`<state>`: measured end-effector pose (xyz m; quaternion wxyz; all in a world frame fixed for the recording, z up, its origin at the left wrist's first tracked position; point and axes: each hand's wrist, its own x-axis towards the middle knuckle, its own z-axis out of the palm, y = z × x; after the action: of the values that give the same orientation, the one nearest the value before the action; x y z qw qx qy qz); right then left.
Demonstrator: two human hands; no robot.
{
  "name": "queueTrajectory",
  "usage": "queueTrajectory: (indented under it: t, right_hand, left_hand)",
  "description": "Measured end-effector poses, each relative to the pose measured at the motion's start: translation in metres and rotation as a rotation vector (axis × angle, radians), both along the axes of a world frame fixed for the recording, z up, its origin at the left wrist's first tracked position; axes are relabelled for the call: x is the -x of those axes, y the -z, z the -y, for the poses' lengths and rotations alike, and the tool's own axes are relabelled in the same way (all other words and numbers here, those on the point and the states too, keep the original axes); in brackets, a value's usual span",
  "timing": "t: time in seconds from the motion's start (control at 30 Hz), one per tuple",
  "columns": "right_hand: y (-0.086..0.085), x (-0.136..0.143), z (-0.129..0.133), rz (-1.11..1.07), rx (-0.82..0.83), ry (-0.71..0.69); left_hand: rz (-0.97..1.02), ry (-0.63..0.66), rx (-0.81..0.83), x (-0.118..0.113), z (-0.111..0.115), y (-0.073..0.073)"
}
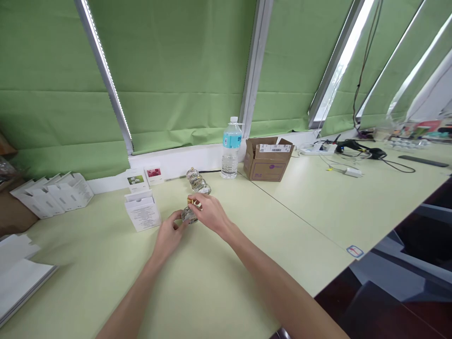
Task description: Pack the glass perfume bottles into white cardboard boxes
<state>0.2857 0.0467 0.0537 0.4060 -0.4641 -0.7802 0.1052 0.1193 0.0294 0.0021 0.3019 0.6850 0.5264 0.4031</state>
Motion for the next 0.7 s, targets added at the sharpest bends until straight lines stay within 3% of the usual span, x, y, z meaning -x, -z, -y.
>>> queueTrajectory:
  t: [0.23, 0.7]
  right_hand:
    - [-0.0040, -0.0013, 0.0016, 0.036, -0.031, -0.007]
    - [-0.0048, 0.0030, 0.0063, 0.107, 0.064, 0.031]
  left_hand:
    - [0.013, -0.013, -0.019, -0.0011, 0.0015, 0.0002]
    - [0.043, -0.013, -0.015, -0.0010, 0.0029, -0.0036]
